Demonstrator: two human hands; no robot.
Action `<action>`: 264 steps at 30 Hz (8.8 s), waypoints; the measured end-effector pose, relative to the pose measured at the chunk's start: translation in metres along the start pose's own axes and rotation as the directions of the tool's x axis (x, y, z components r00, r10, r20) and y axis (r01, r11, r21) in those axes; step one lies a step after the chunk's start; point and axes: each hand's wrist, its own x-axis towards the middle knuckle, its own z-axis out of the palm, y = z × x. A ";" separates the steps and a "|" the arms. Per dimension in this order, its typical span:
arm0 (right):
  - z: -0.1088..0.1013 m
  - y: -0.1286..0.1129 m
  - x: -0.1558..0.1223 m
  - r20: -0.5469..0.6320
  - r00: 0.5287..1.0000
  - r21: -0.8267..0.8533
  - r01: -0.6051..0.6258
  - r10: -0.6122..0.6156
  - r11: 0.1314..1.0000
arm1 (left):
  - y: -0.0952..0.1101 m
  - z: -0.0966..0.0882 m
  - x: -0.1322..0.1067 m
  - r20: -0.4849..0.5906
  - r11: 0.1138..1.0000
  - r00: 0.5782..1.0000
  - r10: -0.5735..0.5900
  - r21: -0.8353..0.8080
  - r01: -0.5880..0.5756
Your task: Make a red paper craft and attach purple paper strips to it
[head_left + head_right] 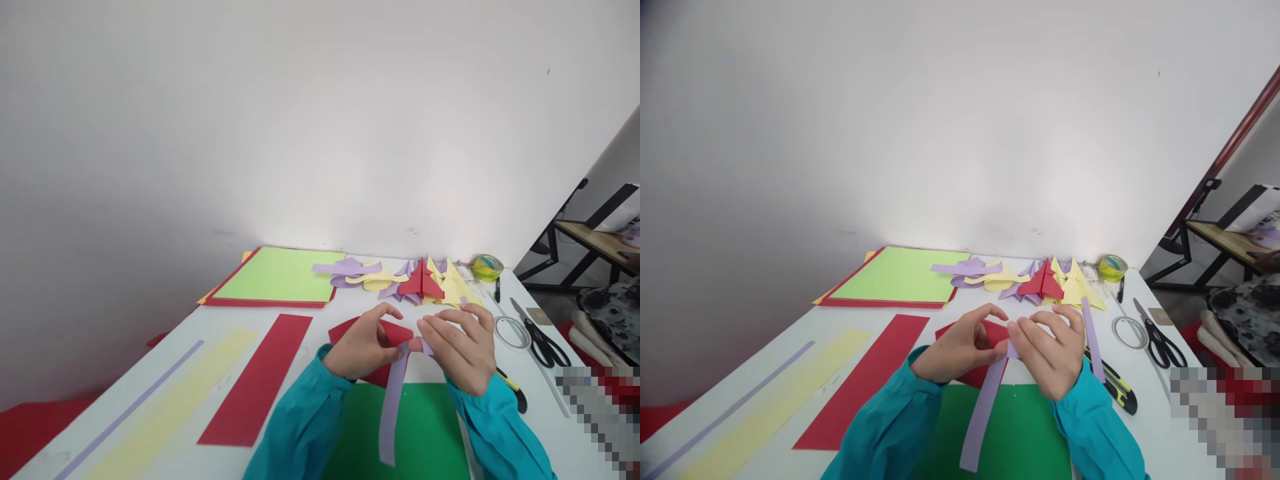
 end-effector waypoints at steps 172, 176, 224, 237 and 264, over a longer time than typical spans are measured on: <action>0.021 -0.058 0.012 0.563 0.354 0.667 -0.729 0.747 -0.157 | 0.012 -0.023 -0.010 -0.844 0.826 0.532 -0.061 -0.342 -0.447; 0.031 -0.043 0.006 0.513 0.277 0.670 -0.721 0.813 -0.177 | 0.018 -0.023 -0.012 -0.756 0.738 0.632 -0.173 -0.524 -0.425; 0.033 -0.057 0.012 0.714 0.274 0.500 -0.843 0.644 -0.196 | 0.022 0.014 -0.013 -0.697 0.934 0.715 0.052 -0.218 -0.281; 0.033 -0.064 0.012 0.740 0.264 0.468 -0.863 0.619 -0.191 | 0.021 -0.001 -0.017 -0.844 0.929 0.531 0.077 -0.133 -0.345; 0.010 -0.062 0.019 0.646 0.253 0.476 -0.871 0.720 -0.121 | 0.004 -0.014 -0.009 -0.934 0.935 0.284 0.215 0.113 -0.336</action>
